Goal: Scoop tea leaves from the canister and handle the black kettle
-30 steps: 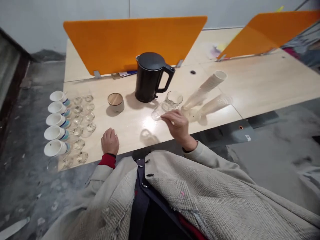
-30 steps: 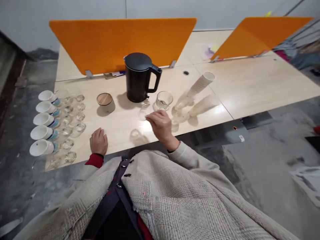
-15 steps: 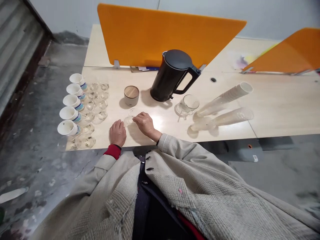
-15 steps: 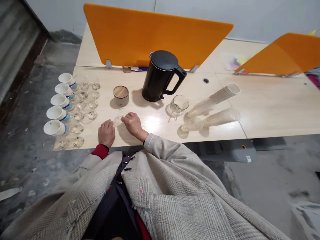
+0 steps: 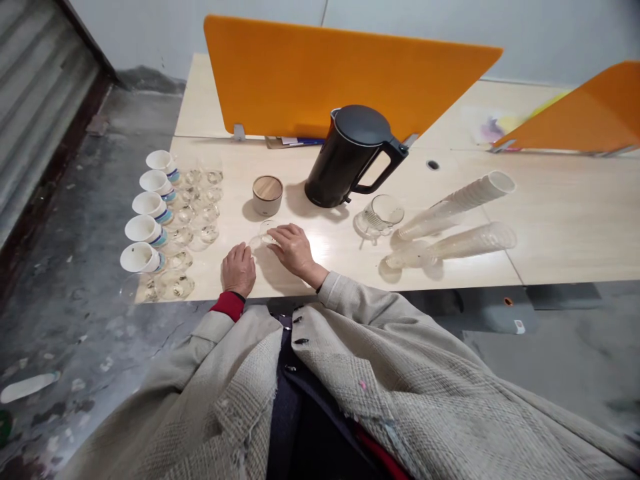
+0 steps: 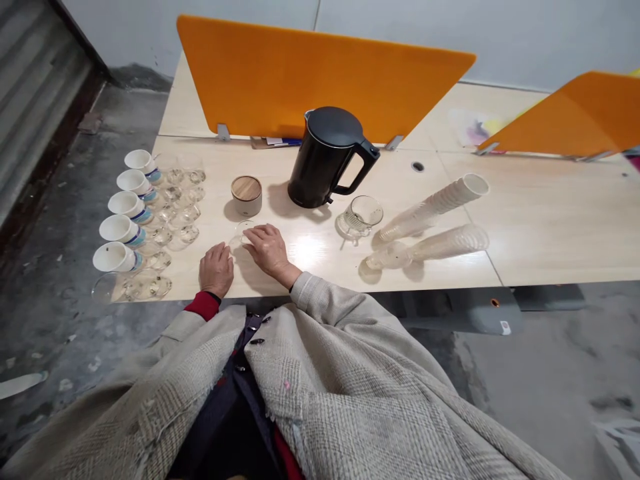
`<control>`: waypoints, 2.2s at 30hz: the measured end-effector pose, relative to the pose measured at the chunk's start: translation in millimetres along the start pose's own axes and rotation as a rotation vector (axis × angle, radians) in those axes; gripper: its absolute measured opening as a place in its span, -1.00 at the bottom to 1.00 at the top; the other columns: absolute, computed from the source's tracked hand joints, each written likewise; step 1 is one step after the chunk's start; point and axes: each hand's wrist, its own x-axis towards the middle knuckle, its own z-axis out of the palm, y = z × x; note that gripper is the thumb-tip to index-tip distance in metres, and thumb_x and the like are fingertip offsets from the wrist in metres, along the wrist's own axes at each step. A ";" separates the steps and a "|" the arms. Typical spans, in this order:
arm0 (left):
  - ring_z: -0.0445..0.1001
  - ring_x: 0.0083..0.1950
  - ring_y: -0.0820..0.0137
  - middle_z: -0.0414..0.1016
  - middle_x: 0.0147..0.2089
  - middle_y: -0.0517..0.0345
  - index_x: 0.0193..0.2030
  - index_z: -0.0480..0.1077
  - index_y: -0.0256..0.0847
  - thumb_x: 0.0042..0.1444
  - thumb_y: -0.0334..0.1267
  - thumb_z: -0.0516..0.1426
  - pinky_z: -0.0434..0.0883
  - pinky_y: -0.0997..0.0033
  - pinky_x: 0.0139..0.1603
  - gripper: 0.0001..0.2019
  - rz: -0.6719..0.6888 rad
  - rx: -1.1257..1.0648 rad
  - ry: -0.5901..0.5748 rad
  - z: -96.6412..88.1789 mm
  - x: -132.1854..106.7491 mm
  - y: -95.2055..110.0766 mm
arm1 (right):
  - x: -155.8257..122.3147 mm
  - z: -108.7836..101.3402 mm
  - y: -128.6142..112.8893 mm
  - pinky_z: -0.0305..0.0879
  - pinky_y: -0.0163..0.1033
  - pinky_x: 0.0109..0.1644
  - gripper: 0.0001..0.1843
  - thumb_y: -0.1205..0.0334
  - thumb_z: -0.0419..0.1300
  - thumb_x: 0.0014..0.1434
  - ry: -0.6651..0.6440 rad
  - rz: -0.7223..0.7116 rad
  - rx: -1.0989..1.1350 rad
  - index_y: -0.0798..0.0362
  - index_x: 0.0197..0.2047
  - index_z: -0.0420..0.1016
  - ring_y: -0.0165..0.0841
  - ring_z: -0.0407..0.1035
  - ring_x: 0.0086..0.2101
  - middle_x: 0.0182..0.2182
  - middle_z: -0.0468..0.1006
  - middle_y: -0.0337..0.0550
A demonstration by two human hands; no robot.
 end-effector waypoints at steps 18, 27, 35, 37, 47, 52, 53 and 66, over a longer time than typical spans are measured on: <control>0.39 0.48 0.03 0.48 0.45 -0.21 0.30 0.49 -0.25 0.39 -0.30 0.04 0.36 0.00 0.41 -0.59 0.018 0.011 0.011 1.0 -1.9 -0.3 | 130.2 15.8 58.6 0.16 0.24 0.51 0.01 -0.13 0.38 0.30 0.022 0.223 0.079 0.16 0.60 0.10 0.15 0.11 0.49 0.54 0.18 0.33; 0.40 0.47 0.03 0.48 0.46 -0.20 0.30 0.48 -0.25 0.40 -0.30 0.04 0.37 0.01 0.40 -0.59 0.017 0.023 0.005 -0.7 -2.1 0.1 | 126.9 18.1 67.7 0.15 0.09 0.52 -0.19 0.08 0.39 0.26 0.073 0.226 0.042 0.22 0.46 0.31 0.08 0.23 0.36 0.37 0.34 0.31; 0.38 0.48 0.01 0.47 0.46 -0.21 0.30 0.48 -0.26 0.39 -0.30 0.05 0.35 -0.01 0.41 -0.59 0.021 0.021 -0.005 -1.1 -0.9 -0.1 | 37.3 -13.2 83.5 0.24 0.21 0.45 -0.21 0.01 0.39 0.25 0.241 0.298 0.021 0.12 0.45 0.34 0.12 0.27 0.30 0.32 0.38 0.27; 0.37 0.48 0.00 0.46 0.47 -0.21 0.31 0.48 -0.28 0.39 -0.29 0.05 0.35 -0.02 0.40 -0.58 0.018 0.022 -0.010 -0.8 -0.6 -0.4 | 8.1 -21.4 82.3 0.27 0.20 0.45 -0.20 0.00 0.38 0.26 0.233 0.298 0.008 0.11 0.46 0.33 0.11 0.27 0.31 0.32 0.38 0.26; 0.38 0.48 -0.05 0.46 0.46 -0.27 0.31 0.48 -0.27 0.38 -0.28 0.04 0.36 -0.11 0.41 -0.57 0.015 -0.019 0.009 -0.2 0.3 0.2 | -87.8 -29.6 44.6 0.34 0.36 0.41 -0.16 -0.11 0.37 0.27 0.178 0.195 0.108 0.02 0.49 0.30 0.14 0.33 0.27 0.31 0.40 0.22; 0.39 0.47 -0.10 0.48 0.44 -0.28 0.29 0.49 -0.26 0.35 -0.26 0.07 0.36 -0.17 0.40 -0.57 0.031 -0.086 0.041 3.9 -0.4 -4.5 | -101.4 -27.8 17.4 0.36 0.35 0.41 -0.11 -0.09 0.40 0.26 0.112 0.143 0.150 -0.01 0.54 0.24 0.14 0.31 0.29 0.34 0.36 0.22; 0.41 0.46 -0.10 0.49 0.43 -0.28 0.28 0.50 -0.25 0.35 -0.24 0.08 0.37 -0.18 0.40 -0.57 0.039 -0.105 0.054 5.2 -0.4 -6.7 | -101.9 -27.0 12.9 0.36 0.35 0.41 -0.08 -0.08 0.42 0.25 0.099 0.135 0.156 -0.02 0.55 0.22 0.14 0.31 0.30 0.34 0.36 0.21; 0.44 0.47 -0.04 0.44 0.47 -0.21 0.56 0.21 -0.13 0.27 0.07 0.23 0.42 -0.19 0.48 -0.23 0.333 -0.451 0.034 1.9 -36.8 -19.9 | -73.0 -7.8 -28.2 0.39 0.31 0.38 0.03 -0.25 0.43 0.22 -0.029 0.077 0.135 0.15 0.53 0.23 0.11 0.31 0.21 0.31 0.37 0.28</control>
